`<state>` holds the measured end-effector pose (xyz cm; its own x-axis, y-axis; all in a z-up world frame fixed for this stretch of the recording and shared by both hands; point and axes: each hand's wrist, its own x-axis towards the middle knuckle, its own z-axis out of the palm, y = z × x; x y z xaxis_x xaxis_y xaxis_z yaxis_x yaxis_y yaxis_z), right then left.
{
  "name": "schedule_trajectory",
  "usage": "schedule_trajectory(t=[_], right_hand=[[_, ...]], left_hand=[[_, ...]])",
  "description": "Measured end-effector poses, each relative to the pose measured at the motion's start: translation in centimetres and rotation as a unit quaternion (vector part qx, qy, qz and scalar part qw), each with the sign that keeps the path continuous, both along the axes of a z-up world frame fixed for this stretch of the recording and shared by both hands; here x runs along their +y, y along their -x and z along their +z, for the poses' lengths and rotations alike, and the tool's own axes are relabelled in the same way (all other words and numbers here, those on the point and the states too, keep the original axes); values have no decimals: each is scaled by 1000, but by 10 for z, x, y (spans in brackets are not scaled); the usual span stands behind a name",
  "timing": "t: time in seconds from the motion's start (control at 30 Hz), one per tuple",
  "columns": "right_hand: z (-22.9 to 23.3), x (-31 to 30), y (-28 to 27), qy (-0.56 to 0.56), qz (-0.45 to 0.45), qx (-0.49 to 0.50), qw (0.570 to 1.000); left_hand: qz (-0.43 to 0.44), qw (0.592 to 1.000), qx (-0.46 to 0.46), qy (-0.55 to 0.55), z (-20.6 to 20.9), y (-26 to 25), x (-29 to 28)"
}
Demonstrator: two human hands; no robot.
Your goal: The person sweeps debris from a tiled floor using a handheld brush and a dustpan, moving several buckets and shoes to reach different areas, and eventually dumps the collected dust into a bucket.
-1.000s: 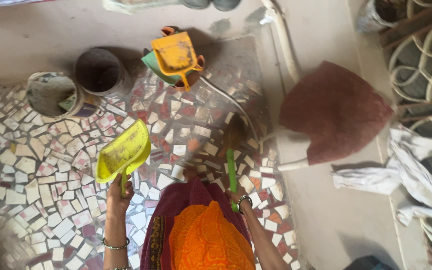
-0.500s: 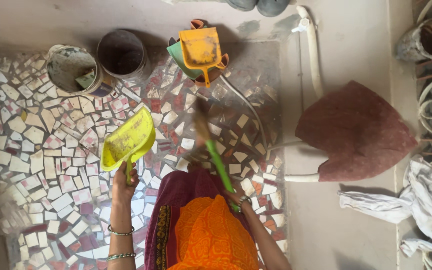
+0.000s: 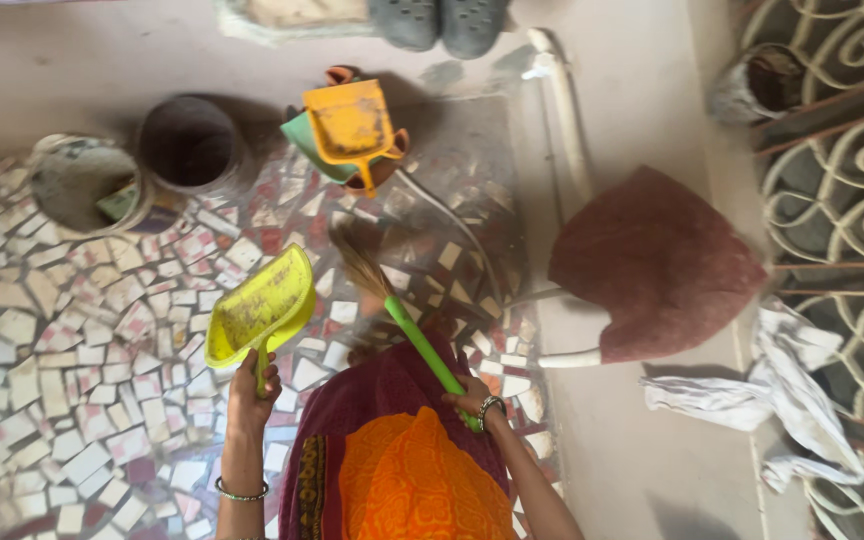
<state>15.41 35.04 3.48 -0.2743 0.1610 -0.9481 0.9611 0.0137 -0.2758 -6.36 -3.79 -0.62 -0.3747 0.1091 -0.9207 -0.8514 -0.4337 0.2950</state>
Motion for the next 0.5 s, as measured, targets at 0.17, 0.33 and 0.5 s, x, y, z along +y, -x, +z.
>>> schedule_trajectory(t=[0.17, 0.33, 0.5], right_hand=[[5, 31, -9, -86, -123, 65, 987], [-23, 94, 40, -76, -319, 79, 941], [-34, 163, 77, -59, -198, -4, 978]], left_hand=[[-23, 999, 24, -17, 3, -2, 50], [-43, 999, -1, -5, 10, -11, 107], [-36, 999, -7, -14, 2, -23, 158]])
